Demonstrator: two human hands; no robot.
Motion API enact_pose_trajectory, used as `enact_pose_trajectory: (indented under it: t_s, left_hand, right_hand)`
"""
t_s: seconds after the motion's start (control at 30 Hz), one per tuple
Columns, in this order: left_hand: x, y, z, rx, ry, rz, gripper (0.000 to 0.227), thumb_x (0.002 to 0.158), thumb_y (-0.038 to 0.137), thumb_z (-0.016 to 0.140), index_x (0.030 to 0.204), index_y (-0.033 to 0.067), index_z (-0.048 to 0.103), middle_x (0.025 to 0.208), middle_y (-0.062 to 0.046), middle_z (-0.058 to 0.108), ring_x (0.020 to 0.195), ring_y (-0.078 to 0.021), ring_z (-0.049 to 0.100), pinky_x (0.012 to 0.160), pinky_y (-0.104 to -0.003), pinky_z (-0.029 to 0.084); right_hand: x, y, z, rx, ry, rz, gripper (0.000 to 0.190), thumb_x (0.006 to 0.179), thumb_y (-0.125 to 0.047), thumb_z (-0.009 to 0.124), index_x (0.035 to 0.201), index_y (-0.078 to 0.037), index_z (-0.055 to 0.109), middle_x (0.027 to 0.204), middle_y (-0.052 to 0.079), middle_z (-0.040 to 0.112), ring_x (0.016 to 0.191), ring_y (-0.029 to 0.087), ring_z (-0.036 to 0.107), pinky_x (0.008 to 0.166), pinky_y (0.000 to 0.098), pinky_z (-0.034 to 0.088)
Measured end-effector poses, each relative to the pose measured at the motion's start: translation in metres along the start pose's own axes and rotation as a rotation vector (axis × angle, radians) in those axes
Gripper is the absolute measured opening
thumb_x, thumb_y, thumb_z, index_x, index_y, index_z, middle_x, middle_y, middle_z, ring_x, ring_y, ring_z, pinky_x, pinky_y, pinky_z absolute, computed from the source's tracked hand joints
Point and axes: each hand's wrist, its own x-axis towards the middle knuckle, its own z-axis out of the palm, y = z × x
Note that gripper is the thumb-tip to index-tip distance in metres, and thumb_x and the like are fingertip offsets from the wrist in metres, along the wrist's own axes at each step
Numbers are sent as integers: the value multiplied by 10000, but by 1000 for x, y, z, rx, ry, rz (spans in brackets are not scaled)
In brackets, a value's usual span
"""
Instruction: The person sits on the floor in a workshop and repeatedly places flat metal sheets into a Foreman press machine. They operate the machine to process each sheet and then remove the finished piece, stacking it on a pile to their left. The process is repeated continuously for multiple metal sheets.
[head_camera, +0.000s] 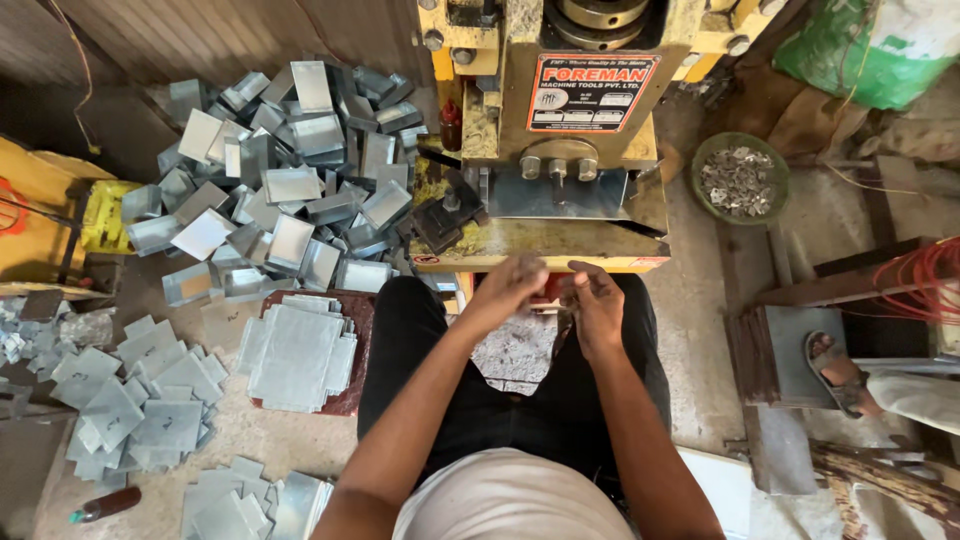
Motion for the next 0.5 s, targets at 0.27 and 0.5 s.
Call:
enact_pose_trajectory:
  t_s: [0.27, 0.5]
  left_hand:
    - [62, -5, 34, -709, -110, -151, 438, 1041, 430, 542, 712, 146, 492, 501, 75, 388, 427, -72, 403, 473, -260, 398]
    - [-38, 32, 1, -162, -22, -148, 296, 960, 311, 552, 1071, 45, 618, 727, -83, 668, 567, -214, 597, 545, -401, 452]
  right_hand:
    - [-3, -8, -20, 179, -30, 166, 618, 1090, -534, 369, 1221, 18, 614, 942, 131, 689, 825, 217, 643, 750, 359, 531]
    - [-32, -99, -4, 495, -30, 247, 902, 885, -707, 363, 1432, 3, 464, 1288, 157, 675, 1124, 291, 699, 946, 433, 570]
